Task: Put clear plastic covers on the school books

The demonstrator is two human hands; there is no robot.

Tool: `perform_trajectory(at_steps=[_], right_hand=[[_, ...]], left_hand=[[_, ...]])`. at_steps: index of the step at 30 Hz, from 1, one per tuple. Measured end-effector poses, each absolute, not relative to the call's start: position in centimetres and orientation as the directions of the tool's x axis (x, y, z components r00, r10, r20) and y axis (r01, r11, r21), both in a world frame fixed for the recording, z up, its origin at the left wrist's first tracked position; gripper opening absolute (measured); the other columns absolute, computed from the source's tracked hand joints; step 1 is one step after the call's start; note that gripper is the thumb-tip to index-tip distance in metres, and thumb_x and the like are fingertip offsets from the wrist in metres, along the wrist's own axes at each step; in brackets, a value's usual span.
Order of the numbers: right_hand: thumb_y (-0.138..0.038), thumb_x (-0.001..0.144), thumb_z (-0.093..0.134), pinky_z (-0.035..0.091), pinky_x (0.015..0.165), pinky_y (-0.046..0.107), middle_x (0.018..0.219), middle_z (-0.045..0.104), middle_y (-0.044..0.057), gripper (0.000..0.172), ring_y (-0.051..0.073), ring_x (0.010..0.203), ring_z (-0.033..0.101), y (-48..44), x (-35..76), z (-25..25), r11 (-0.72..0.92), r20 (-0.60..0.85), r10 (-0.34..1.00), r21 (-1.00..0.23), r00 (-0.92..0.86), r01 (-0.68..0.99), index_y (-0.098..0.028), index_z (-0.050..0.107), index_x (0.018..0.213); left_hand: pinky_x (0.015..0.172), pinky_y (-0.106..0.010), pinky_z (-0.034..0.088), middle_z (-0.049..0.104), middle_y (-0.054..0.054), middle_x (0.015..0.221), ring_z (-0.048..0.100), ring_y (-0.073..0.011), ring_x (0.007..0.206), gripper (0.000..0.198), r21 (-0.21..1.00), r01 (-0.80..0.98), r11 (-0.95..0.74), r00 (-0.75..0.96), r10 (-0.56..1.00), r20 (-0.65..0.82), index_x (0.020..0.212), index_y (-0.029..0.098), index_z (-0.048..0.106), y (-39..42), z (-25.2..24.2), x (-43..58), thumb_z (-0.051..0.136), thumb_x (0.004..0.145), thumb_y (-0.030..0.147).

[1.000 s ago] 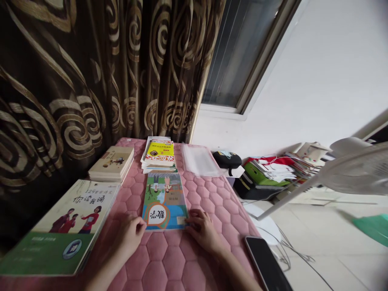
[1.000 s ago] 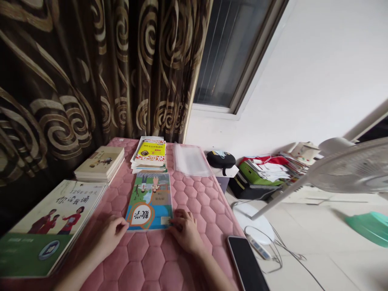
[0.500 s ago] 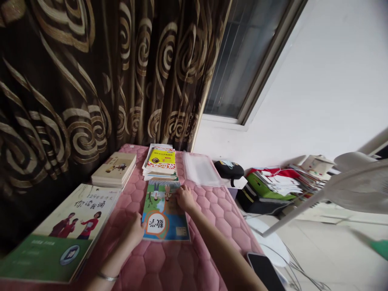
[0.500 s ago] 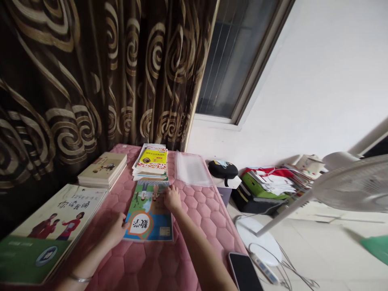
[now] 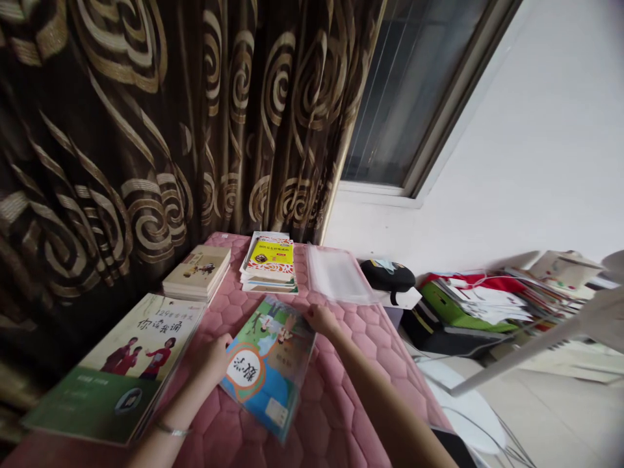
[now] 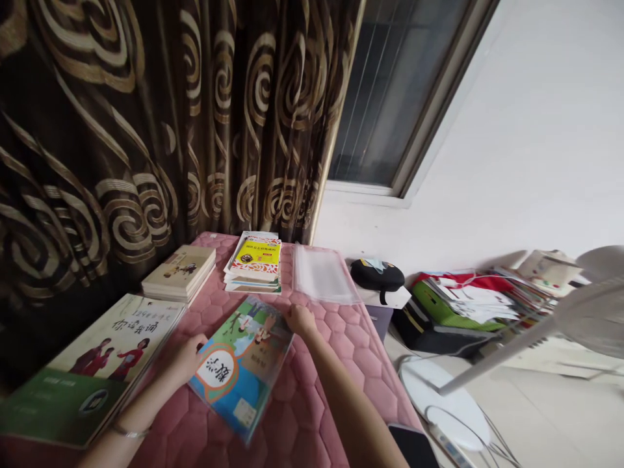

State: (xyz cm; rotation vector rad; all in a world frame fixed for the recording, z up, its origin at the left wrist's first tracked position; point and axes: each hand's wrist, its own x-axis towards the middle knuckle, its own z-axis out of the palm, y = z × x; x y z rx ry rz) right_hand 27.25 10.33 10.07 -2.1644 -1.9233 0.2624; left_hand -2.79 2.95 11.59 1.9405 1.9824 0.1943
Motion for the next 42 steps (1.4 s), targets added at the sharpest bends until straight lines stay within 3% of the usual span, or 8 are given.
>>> perform_trajectory(at_steps=[6,13,21,28,34,38,42], right_hand=[[-0.028,0.091,0.054,0.039,0.060,0.026,0.071,0.070,0.008,0.029,0.018,0.071,0.065,4.9,30.0,8.7,-0.229,-0.012,0.971,-0.361,0.241,0.904,-0.014,0.070,0.072],[-0.034,0.093,0.051,0.044,0.065,0.025,0.083,0.075,0.008,0.029,0.020,0.079,0.070,1.9,29.3,6.2,-0.326,0.040,0.920,-0.478,0.391,0.816,-0.019,0.071,0.079],[-0.041,0.091,0.054,0.044,0.070,0.027,0.081,0.076,0.006,0.032,0.022,0.082,0.070,2.2,28.8,5.7,-0.337,0.113,0.892,-0.478,0.437,0.811,-0.020,0.073,0.077],[-0.040,0.090,0.056,0.045,0.069,0.028,0.079,0.076,0.006,0.030,0.022,0.079,0.070,1.9,28.6,5.7,-0.328,0.137,0.884,-0.500,0.447,0.802,-0.020,0.073,0.075],[-0.041,0.090,0.056,0.045,0.068,0.028,0.078,0.075,0.006,0.031,0.022,0.078,0.070,1.8,28.6,5.8,-0.311,0.155,0.883,-0.512,0.442,0.801,-0.020,0.072,0.074],[-0.041,0.090,0.055,0.046,0.069,0.029,0.079,0.075,0.006,0.031,0.022,0.079,0.070,1.7,28.4,5.7,-0.315,0.157,0.883,-0.497,0.441,0.808,-0.020,0.073,0.076],[-0.041,0.091,0.054,0.046,0.069,0.030,0.081,0.075,0.007,0.031,0.022,0.080,0.069,1.6,28.3,5.6,-0.309,0.171,0.887,-0.473,0.430,0.825,-0.021,0.073,0.077]], left_hand=[[0.077,-0.031,0.043,0.074,-0.010,0.109,0.067,-0.0235,0.100,0.034,0.335,0.942,-0.013,0.028,0.999,-0.040,0.106,0.022,0.071,10.6,12.8,0.0,0.045,0.085,0.013],[0.091,-0.036,0.041,0.071,-0.010,0.115,0.064,-0.0227,0.106,0.032,0.303,0.944,-0.133,0.130,0.991,0.032,0.113,0.022,0.061,17.4,13.0,3.0,0.042,0.089,0.013],[0.091,-0.043,0.042,0.069,-0.013,0.113,0.062,-0.0268,0.108,0.032,0.223,0.965,-0.137,0.135,0.991,0.026,0.114,0.021,0.058,18.7,11.6,2.8,0.043,0.087,0.013],[0.097,-0.053,0.035,0.057,-0.019,0.127,0.047,-0.0328,0.121,0.037,0.169,0.954,-0.248,0.223,0.963,0.152,0.108,0.018,0.066,16.0,11.8,4.0,0.036,0.089,0.011],[0.099,-0.041,0.035,0.067,-0.005,0.105,0.057,-0.0204,0.105,0.033,0.192,0.819,-0.540,0.529,0.842,0.110,0.089,0.025,0.073,8.1,10.7,6.5,0.043,0.089,0.011],[0.106,-0.049,0.032,0.064,-0.008,0.131,0.056,-0.0221,0.120,0.047,0.216,0.809,-0.546,0.520,0.837,0.170,0.122,0.026,0.064,2.9,8.2,5.0,0.036,0.091,0.004],[0.107,-0.053,0.032,0.057,-0.008,0.142,0.053,-0.0261,0.128,0.043,0.199,0.849,-0.490,0.443,0.864,0.237,0.130,0.026,0.060,1.1,5.7,1.6,0.040,0.095,0.014]])
